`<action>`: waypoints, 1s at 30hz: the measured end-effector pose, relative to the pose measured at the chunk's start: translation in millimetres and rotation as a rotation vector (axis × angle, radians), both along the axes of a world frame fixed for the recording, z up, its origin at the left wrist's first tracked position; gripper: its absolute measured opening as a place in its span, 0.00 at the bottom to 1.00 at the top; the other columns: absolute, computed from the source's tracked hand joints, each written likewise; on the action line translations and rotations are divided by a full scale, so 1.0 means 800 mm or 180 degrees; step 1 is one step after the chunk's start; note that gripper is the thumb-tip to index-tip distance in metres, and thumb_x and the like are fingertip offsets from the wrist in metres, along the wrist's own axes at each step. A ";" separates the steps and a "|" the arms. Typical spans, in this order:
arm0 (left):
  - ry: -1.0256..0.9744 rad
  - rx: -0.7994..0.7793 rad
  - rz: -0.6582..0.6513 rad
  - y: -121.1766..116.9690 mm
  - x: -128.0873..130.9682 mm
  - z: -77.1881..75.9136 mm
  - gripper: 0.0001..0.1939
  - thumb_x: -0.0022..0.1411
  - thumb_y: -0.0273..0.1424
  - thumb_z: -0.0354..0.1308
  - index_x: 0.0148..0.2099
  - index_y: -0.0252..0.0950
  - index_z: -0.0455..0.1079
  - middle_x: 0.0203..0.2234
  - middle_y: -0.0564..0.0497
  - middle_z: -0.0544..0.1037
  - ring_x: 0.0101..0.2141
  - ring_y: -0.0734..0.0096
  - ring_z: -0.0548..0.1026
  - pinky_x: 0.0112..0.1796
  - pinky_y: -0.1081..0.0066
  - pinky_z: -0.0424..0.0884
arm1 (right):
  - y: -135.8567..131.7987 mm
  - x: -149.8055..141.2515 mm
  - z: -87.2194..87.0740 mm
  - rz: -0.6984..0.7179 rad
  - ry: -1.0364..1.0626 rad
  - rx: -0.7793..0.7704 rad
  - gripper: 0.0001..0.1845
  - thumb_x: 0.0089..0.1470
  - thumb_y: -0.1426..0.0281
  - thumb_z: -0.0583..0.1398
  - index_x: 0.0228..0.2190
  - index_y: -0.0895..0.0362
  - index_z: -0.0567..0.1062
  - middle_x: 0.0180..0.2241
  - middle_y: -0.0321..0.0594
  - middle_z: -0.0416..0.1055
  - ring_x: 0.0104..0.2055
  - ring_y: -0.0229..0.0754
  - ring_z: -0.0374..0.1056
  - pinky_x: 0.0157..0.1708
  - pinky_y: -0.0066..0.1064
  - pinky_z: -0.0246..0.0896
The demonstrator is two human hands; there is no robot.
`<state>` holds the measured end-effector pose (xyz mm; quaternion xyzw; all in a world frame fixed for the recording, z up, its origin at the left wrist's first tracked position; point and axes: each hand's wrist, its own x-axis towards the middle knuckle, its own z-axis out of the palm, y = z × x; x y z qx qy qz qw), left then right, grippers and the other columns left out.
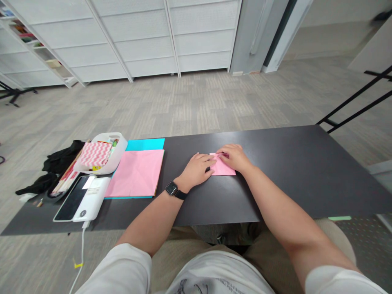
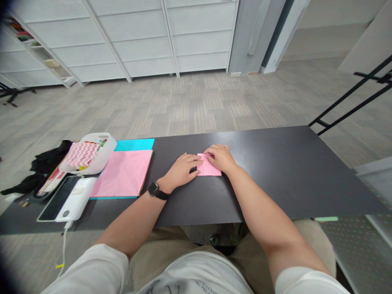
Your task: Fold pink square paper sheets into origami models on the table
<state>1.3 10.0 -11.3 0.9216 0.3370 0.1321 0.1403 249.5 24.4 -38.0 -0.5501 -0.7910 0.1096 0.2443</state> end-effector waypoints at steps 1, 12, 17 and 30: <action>0.0023 -0.0008 -0.0033 0.000 0.000 0.000 0.18 0.74 0.36 0.58 0.63 0.47 0.76 0.65 0.49 0.75 0.63 0.55 0.71 0.70 0.45 0.59 | 0.000 0.000 0.000 -0.0005 -0.0019 0.0007 0.10 0.61 0.71 0.63 0.42 0.48 0.83 0.44 0.40 0.82 0.51 0.52 0.73 0.56 0.49 0.55; 0.0143 0.0139 0.0037 -0.008 0.003 0.002 0.19 0.74 0.37 0.57 0.64 0.44 0.76 0.64 0.44 0.73 0.63 0.53 0.70 0.69 0.43 0.60 | -0.002 -0.010 -0.006 -0.0244 -0.0141 0.0145 0.13 0.62 0.69 0.64 0.48 0.49 0.81 0.48 0.44 0.78 0.54 0.54 0.70 0.57 0.49 0.54; 0.0105 0.0083 0.0060 -0.005 0.005 0.003 0.18 0.75 0.34 0.55 0.63 0.42 0.75 0.67 0.45 0.72 0.67 0.56 0.68 0.72 0.45 0.57 | 0.000 -0.025 -0.008 -0.0350 -0.0224 0.0345 0.10 0.61 0.69 0.64 0.45 0.51 0.80 0.46 0.45 0.77 0.51 0.54 0.69 0.56 0.48 0.53; 0.0284 0.0264 0.0204 0.001 -0.002 -0.003 0.19 0.75 0.30 0.52 0.63 0.40 0.76 0.65 0.41 0.73 0.65 0.54 0.70 0.71 0.45 0.60 | -0.004 0.003 0.001 -0.0174 -0.0043 0.0148 0.08 0.64 0.66 0.64 0.43 0.49 0.84 0.46 0.42 0.79 0.50 0.52 0.71 0.52 0.46 0.59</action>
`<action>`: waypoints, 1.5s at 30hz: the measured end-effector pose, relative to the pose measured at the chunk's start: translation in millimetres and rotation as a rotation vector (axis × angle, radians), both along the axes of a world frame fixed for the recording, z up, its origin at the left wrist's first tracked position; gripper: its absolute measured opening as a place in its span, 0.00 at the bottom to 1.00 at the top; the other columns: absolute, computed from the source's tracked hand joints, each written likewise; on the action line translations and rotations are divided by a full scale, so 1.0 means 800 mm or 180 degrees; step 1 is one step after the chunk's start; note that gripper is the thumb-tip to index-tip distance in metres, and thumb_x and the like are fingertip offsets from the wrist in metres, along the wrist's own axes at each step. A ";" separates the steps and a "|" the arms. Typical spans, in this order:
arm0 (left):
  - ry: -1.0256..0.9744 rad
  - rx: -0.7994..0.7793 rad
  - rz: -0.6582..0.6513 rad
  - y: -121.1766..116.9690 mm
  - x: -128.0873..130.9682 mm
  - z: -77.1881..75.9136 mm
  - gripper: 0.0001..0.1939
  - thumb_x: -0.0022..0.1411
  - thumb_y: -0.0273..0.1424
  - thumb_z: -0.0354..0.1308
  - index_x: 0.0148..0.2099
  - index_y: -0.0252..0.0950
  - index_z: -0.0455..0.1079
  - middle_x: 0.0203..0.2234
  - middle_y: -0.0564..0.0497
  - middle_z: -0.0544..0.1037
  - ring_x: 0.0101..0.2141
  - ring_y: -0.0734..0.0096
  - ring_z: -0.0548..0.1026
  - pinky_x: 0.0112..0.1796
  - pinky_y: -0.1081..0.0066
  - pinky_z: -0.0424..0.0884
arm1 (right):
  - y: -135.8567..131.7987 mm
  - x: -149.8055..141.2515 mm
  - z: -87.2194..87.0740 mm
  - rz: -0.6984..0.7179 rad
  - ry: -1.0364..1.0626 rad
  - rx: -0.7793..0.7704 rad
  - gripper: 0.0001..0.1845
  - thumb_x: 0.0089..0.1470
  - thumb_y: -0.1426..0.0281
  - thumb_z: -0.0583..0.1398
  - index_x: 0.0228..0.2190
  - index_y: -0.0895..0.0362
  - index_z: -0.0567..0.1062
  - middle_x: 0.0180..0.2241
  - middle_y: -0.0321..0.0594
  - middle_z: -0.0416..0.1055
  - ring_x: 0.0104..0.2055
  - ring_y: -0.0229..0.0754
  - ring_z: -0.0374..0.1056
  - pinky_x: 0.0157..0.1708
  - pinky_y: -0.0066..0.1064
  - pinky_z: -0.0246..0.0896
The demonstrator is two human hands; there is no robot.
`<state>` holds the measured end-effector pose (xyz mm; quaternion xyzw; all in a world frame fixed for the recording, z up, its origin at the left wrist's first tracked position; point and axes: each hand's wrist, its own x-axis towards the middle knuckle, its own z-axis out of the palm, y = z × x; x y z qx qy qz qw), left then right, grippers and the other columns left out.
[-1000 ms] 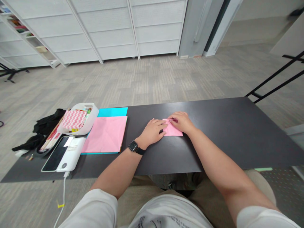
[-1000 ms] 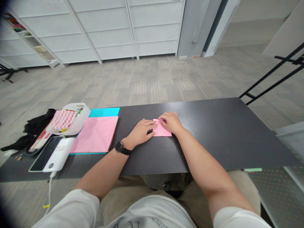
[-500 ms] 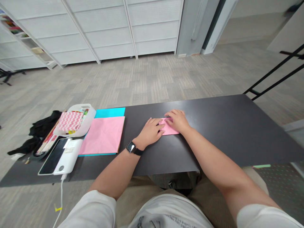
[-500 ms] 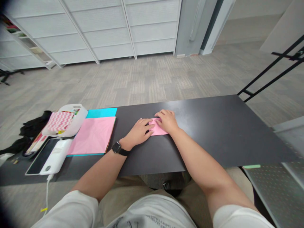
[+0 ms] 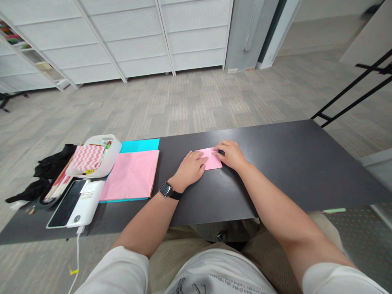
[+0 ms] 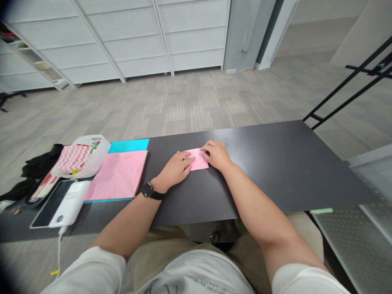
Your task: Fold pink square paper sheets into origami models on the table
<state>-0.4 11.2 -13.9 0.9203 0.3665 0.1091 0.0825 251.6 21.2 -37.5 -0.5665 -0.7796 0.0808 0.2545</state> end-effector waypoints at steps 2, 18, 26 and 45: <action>-0.0012 0.0003 -0.0035 0.001 0.001 -0.001 0.19 0.75 0.30 0.52 0.62 0.40 0.76 0.66 0.42 0.72 0.66 0.55 0.69 0.71 0.46 0.59 | 0.002 -0.003 -0.002 0.0031 -0.0069 -0.0052 0.08 0.65 0.65 0.64 0.43 0.48 0.84 0.47 0.42 0.79 0.50 0.52 0.71 0.52 0.47 0.59; -0.0124 -0.0148 0.0554 0.004 -0.001 0.001 0.13 0.77 0.32 0.51 0.55 0.41 0.75 0.60 0.46 0.79 0.62 0.56 0.74 0.70 0.37 0.54 | 0.004 -0.008 -0.002 0.0532 -0.0241 -0.0097 0.13 0.66 0.60 0.64 0.49 0.45 0.84 0.54 0.40 0.82 0.56 0.54 0.71 0.57 0.50 0.58; -0.0127 -0.0127 0.0520 0.004 -0.003 -0.007 0.17 0.73 0.39 0.59 0.60 0.44 0.74 0.63 0.45 0.76 0.64 0.52 0.71 0.70 0.36 0.53 | -0.008 -0.004 0.014 0.0666 -0.0343 -0.0337 0.21 0.62 0.60 0.68 0.56 0.43 0.81 0.61 0.41 0.77 0.61 0.58 0.68 0.60 0.54 0.57; -0.0161 -0.0140 0.0161 0.008 -0.002 -0.010 0.20 0.71 0.42 0.62 0.60 0.39 0.76 0.62 0.42 0.75 0.65 0.50 0.69 0.73 0.42 0.52 | -0.014 0.001 0.020 0.0721 0.0037 -0.0376 0.17 0.62 0.56 0.67 0.51 0.45 0.83 0.56 0.42 0.79 0.60 0.54 0.71 0.63 0.52 0.59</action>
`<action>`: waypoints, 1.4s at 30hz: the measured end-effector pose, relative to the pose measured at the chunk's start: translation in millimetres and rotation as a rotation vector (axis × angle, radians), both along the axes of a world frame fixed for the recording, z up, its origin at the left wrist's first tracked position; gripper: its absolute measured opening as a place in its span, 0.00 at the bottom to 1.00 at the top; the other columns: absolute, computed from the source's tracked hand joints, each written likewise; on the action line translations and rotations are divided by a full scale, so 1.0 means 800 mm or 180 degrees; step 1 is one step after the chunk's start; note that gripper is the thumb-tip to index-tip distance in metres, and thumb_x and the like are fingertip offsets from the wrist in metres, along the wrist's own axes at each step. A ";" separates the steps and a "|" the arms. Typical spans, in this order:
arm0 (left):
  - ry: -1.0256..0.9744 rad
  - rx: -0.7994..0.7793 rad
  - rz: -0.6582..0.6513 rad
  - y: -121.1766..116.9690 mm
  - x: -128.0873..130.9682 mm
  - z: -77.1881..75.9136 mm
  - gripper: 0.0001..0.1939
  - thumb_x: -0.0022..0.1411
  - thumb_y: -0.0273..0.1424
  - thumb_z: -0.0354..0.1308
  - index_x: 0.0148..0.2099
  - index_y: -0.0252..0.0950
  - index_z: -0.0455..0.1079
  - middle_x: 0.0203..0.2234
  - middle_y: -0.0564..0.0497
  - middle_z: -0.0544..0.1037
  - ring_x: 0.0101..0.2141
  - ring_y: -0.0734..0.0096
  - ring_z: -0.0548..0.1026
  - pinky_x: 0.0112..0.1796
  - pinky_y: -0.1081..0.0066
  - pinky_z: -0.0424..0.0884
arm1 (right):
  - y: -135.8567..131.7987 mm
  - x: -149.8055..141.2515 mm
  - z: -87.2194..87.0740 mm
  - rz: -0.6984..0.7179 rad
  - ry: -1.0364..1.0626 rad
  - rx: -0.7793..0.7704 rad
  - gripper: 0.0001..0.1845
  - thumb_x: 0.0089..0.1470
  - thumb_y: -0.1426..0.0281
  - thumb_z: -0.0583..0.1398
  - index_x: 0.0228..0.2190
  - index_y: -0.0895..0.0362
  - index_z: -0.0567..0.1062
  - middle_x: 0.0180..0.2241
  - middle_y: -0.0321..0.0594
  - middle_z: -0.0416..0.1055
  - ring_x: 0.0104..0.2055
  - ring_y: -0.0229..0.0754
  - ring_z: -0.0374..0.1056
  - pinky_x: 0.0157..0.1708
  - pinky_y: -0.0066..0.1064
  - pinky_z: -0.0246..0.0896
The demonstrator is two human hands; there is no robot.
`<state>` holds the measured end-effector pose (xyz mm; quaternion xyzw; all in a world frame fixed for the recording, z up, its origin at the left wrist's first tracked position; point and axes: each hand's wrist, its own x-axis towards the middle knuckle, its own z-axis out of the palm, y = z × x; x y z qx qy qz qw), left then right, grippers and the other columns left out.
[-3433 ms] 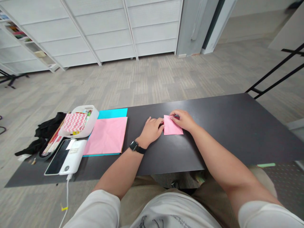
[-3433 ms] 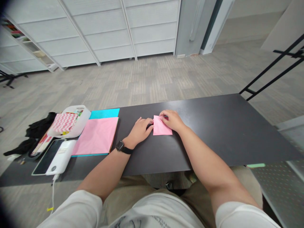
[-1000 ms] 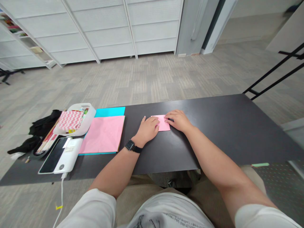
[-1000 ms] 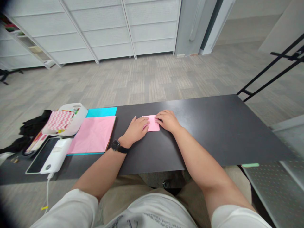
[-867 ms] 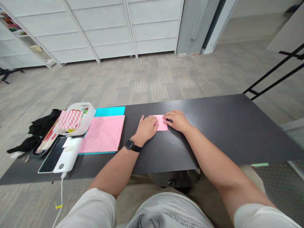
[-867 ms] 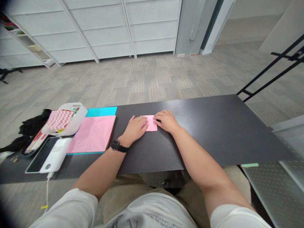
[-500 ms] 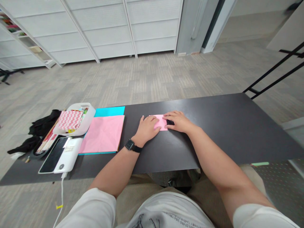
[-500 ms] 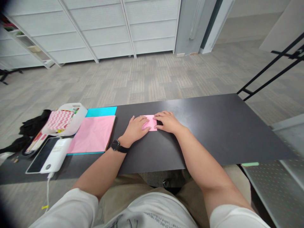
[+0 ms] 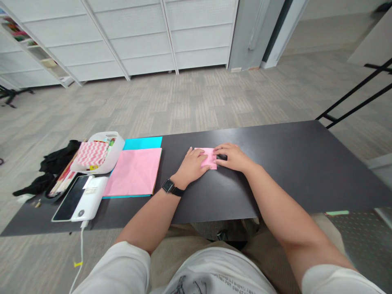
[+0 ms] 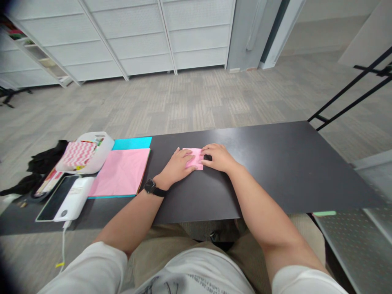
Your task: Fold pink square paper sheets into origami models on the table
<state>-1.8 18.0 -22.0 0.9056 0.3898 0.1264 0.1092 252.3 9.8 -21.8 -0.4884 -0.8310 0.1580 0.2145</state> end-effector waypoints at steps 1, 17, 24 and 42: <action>-0.0023 -0.0005 -0.0070 0.000 0.001 0.000 0.21 0.71 0.42 0.62 0.60 0.38 0.76 0.62 0.42 0.75 0.66 0.50 0.69 0.73 0.44 0.53 | 0.001 0.000 -0.002 -0.0094 0.0085 0.0045 0.15 0.64 0.57 0.65 0.50 0.46 0.84 0.55 0.42 0.79 0.58 0.53 0.72 0.63 0.51 0.61; -0.0285 -0.0174 -0.0760 -0.012 0.010 0.005 0.15 0.76 0.33 0.55 0.58 0.44 0.78 0.61 0.44 0.75 0.62 0.56 0.71 0.66 0.53 0.66 | 0.011 0.010 -0.033 -0.0914 -0.0415 0.0048 0.28 0.59 0.54 0.69 0.59 0.44 0.78 0.67 0.48 0.66 0.73 0.70 0.54 0.70 0.78 0.38; -0.0204 -0.0039 -0.0817 -0.012 0.012 -0.001 0.15 0.76 0.32 0.56 0.55 0.47 0.83 0.60 0.44 0.75 0.62 0.54 0.71 0.65 0.50 0.65 | 0.013 0.010 -0.035 -0.1186 -0.0449 0.0042 0.32 0.60 0.51 0.66 0.62 0.48 0.75 0.70 0.51 0.63 0.75 0.69 0.50 0.71 0.75 0.37; -0.0315 -0.0052 -0.0806 -0.017 0.011 0.001 0.14 0.74 0.38 0.60 0.57 0.49 0.82 0.60 0.44 0.76 0.61 0.52 0.72 0.65 0.48 0.64 | 0.019 0.007 -0.039 -0.1749 -0.0236 0.0354 0.23 0.64 0.52 0.61 0.55 0.49 0.79 0.65 0.52 0.67 0.71 0.65 0.57 0.70 0.76 0.38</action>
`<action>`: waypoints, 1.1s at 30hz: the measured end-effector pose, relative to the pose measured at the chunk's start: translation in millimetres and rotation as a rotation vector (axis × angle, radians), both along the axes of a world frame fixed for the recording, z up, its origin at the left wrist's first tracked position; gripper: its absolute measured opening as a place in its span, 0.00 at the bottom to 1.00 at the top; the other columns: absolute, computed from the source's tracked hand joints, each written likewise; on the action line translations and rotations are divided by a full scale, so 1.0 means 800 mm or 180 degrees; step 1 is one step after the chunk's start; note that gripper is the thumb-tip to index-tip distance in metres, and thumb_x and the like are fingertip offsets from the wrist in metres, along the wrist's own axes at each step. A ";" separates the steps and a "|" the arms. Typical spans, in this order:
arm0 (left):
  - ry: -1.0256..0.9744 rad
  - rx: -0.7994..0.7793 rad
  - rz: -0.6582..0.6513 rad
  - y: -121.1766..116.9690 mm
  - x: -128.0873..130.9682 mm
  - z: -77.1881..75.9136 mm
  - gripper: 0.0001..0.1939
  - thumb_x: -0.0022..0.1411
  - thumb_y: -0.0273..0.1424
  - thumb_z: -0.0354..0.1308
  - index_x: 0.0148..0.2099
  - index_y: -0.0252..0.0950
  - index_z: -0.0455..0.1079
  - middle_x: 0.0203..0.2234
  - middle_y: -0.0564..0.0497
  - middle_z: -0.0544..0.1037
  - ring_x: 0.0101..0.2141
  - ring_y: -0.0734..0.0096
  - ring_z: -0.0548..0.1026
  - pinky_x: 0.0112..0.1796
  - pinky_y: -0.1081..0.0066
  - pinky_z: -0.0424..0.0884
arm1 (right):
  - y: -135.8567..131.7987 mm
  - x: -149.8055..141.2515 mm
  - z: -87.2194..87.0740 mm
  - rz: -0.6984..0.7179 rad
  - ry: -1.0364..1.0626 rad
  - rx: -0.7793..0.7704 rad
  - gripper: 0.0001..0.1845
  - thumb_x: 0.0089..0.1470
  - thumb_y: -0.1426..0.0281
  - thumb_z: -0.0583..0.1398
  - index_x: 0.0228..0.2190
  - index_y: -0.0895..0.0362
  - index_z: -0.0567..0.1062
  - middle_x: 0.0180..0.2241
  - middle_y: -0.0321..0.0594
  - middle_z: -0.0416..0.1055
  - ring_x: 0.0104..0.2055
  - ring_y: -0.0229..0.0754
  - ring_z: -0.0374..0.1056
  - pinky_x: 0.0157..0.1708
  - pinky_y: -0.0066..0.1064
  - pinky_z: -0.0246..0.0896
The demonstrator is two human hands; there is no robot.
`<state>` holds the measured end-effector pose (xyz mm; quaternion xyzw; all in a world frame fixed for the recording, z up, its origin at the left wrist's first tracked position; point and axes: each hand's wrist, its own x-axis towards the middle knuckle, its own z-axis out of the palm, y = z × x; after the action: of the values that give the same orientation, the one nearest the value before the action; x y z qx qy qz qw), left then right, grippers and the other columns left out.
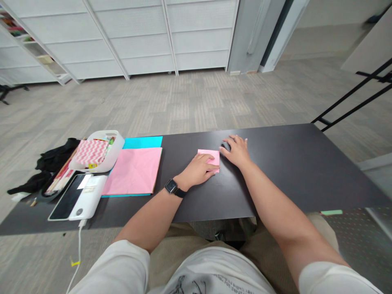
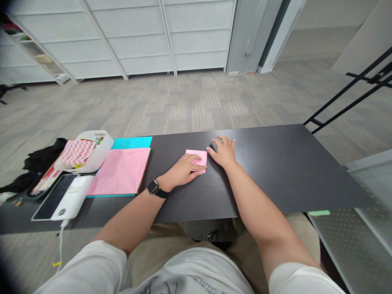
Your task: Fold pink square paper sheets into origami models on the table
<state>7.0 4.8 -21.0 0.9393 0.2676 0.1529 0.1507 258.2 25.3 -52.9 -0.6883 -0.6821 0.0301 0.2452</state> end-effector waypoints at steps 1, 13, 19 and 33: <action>-0.0006 -0.0032 0.0008 -0.001 0.000 0.002 0.15 0.73 0.41 0.62 0.57 0.49 0.82 0.60 0.44 0.76 0.61 0.51 0.72 0.65 0.47 0.64 | -0.002 0.000 0.002 0.0074 -0.0012 -0.0022 0.24 0.63 0.51 0.62 0.56 0.48 0.79 0.66 0.52 0.67 0.71 0.66 0.56 0.70 0.77 0.37; -0.0037 -0.0453 -0.0171 0.000 -0.010 0.016 0.20 0.65 0.51 0.69 0.55 0.51 0.84 0.66 0.45 0.72 0.68 0.49 0.66 0.71 0.45 0.55 | -0.009 -0.007 0.009 0.0279 -0.0204 -0.0458 0.30 0.62 0.47 0.63 0.60 0.46 0.77 0.70 0.51 0.62 0.75 0.70 0.50 0.69 0.79 0.37; -0.0060 -0.0538 -0.0122 0.000 -0.010 0.018 0.15 0.69 0.46 0.66 0.54 0.51 0.84 0.66 0.46 0.72 0.68 0.52 0.66 0.71 0.45 0.54 | -0.013 -0.003 0.014 0.0477 -0.0332 -0.0542 0.33 0.62 0.47 0.63 0.63 0.45 0.75 0.71 0.51 0.62 0.75 0.70 0.49 0.70 0.78 0.35; 0.0016 -0.0560 -0.0020 -0.006 -0.008 0.016 0.15 0.68 0.46 0.67 0.54 0.52 0.84 0.67 0.46 0.71 0.69 0.50 0.66 0.72 0.39 0.47 | -0.006 0.000 0.010 0.0075 -0.0201 -0.0361 0.32 0.62 0.46 0.63 0.61 0.48 0.75 0.70 0.52 0.64 0.75 0.70 0.51 0.69 0.80 0.34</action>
<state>1.0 0.3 -8.0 0.9237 0.2774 0.1260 0.2324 258.1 20.5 -45.1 -0.6936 -0.6947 0.0500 0.1838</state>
